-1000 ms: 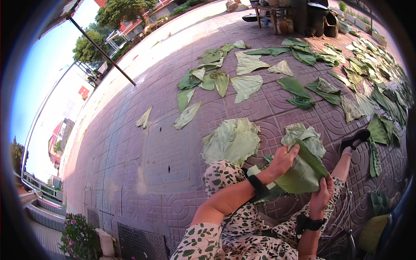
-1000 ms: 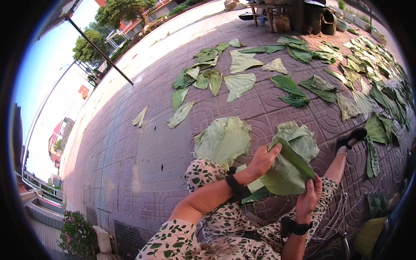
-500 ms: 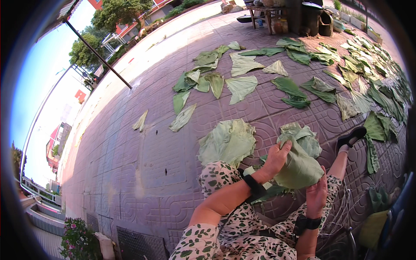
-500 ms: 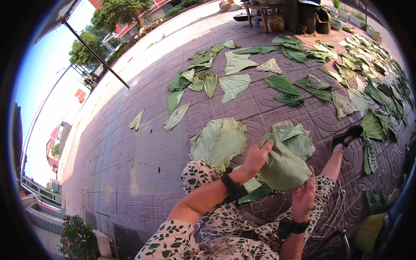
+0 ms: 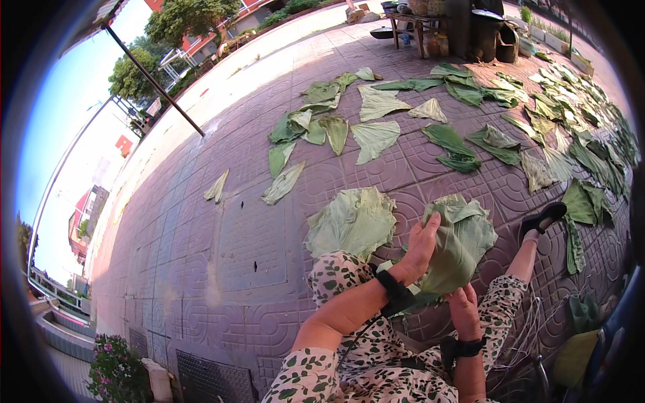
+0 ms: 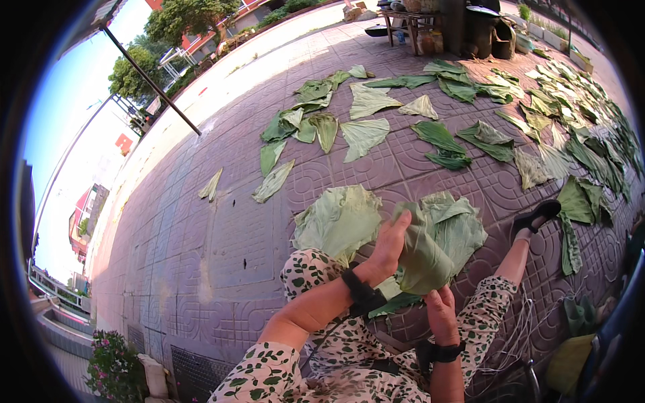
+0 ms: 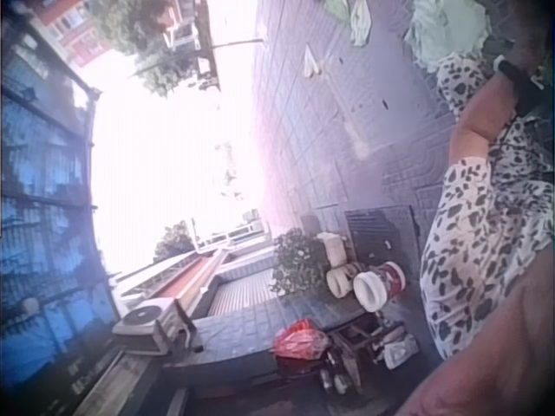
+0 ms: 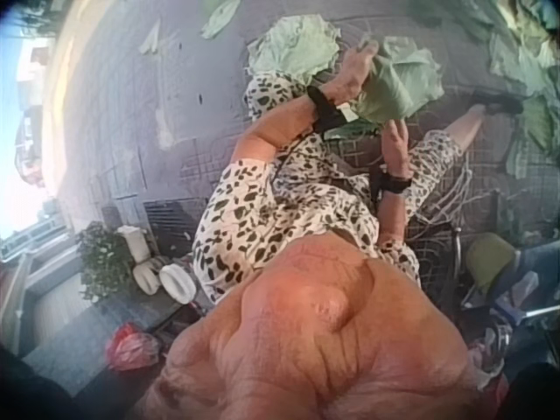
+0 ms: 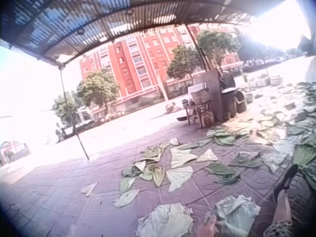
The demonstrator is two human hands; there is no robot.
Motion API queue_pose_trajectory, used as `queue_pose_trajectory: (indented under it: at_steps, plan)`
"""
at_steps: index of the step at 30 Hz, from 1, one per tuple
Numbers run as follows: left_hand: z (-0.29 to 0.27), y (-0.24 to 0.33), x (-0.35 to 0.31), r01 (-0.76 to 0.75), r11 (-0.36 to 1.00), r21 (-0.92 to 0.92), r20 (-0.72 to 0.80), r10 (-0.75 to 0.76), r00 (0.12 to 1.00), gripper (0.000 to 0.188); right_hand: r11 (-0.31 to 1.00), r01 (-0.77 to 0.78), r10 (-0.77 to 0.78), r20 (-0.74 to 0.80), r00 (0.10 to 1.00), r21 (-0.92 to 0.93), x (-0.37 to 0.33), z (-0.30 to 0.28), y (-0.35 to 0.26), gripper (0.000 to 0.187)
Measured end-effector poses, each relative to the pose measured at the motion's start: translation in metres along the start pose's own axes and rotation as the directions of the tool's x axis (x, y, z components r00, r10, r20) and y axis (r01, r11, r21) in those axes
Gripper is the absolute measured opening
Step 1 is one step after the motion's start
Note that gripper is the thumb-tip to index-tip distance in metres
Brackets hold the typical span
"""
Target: The person picks up large green leaves from the ground, folds and rolls them by hand, and places them back down.
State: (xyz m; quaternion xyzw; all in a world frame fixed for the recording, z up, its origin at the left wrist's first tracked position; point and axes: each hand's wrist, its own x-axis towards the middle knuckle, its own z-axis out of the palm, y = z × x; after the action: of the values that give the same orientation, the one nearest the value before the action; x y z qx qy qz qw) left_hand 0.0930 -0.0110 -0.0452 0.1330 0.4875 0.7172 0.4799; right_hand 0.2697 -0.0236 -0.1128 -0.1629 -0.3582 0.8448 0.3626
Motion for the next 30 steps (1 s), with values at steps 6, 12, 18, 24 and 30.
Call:
queue_pose_trajectory:
  at_steps: [6,12,18,24,30]
  plan:
    - [0.009,0.001,-0.008,-0.032,0.999,0.034,0.036,0.031,0.999,0.029,0.995,-0.068,0.061,-0.096,0.993,-0.067,-0.001,0.002,0.000,0.035]
    - [0.008,0.006,-0.009,0.013,0.998,0.055,0.073,-0.017,0.997,0.025,0.999,-0.052,0.051,-0.222,0.974,0.002,0.001,-0.006,0.000,0.025]
    - [0.011,0.010,-0.005,-0.032,0.995,0.091,0.004,0.032,0.999,0.022,0.999,0.018,-0.004,-0.353,0.936,0.037,0.009,-0.002,-0.003,0.024]
    - [0.019,-0.005,0.000,-0.011,0.992,0.127,0.010,0.009,1.000,0.022,0.999,0.053,-0.050,-0.398,0.916,-0.004,-0.001,-0.022,-0.003,0.028]
    - [0.029,-0.005,-0.005,0.100,0.922,0.375,0.285,-0.217,0.934,0.031,0.987,0.151,-0.156,-0.479,0.864,-0.048,-0.002,-0.027,-0.007,0.026]
